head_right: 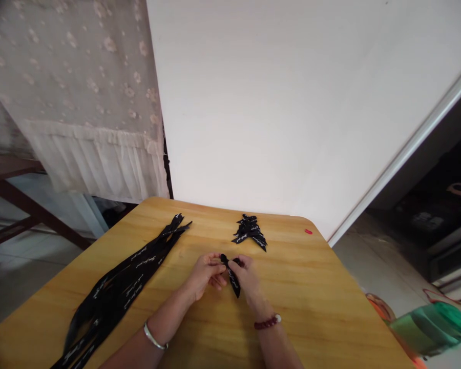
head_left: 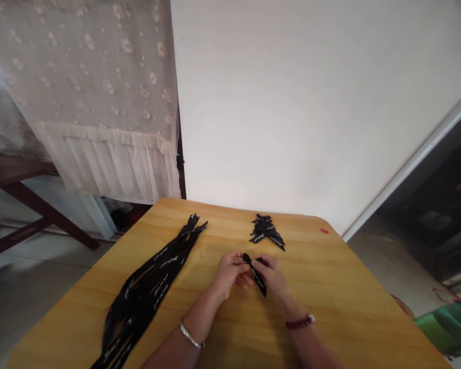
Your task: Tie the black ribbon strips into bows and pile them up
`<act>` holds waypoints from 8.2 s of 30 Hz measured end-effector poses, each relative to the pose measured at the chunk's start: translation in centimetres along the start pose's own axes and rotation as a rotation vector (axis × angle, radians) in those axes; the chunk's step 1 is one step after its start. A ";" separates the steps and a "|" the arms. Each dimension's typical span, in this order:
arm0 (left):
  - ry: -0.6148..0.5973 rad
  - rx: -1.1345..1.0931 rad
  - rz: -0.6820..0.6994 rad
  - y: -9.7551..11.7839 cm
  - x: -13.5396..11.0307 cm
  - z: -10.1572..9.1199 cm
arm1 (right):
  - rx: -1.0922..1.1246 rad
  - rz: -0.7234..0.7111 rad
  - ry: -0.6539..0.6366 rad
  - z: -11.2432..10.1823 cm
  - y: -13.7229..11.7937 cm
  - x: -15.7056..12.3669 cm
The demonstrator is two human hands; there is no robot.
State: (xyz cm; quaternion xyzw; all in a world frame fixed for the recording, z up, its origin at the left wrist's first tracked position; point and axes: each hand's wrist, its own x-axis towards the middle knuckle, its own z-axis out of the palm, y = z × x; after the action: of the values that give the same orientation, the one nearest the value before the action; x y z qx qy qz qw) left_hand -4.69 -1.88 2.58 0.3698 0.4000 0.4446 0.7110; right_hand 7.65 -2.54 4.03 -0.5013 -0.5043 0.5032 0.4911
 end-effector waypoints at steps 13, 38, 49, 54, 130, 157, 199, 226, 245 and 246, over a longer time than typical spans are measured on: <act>0.064 -0.135 -0.019 0.7 0.2 -0.6 | 0.012 -0.004 0.049 -0.6 0.8 0.6; 0.062 -0.217 -0.019 0.6 0.4 -0.6 | 0.180 0.072 0.070 -0.5 0.8 0.3; 0.077 -0.058 -0.001 0.4 0.4 -0.6 | 0.014 -0.032 0.044 0.0 0.5 0.5; 0.094 -0.123 -0.048 0.6 0.3 -0.6 | -0.057 -0.102 0.078 0.2 0.3 0.5; 0.131 -0.042 0.038 1.1 0.0 -0.5 | -0.197 -0.226 0.113 -0.4 0.7 0.9; 0.235 0.292 -0.100 1.6 0.0 -0.7 | -0.642 -0.438 0.100 0.3 1.4 0.4; 0.009 -0.258 -0.056 0.1 0.1 -0.3 | -0.203 -0.242 0.099 0.6 1.1 0.4; -0.026 -0.204 -0.048 -0.2 0.4 -0.4 | -0.003 -0.061 0.086 0.2 0.9 0.4; -0.007 -0.291 -0.037 -0.2 0.6 -0.1 | -0.142 -0.187 0.135 0.3 2.0 0.9; -0.009 -0.294 -0.035 -0.2 0.6 -0.1 | -0.138 -0.187 0.140 0.3 2.0 0.9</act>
State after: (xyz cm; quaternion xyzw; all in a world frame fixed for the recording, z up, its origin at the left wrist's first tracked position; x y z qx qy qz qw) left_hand -4.56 -1.36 2.20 0.2567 0.3337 0.4842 0.7670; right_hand 7.40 -1.63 1.99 -0.5186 -0.5466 0.3832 0.5342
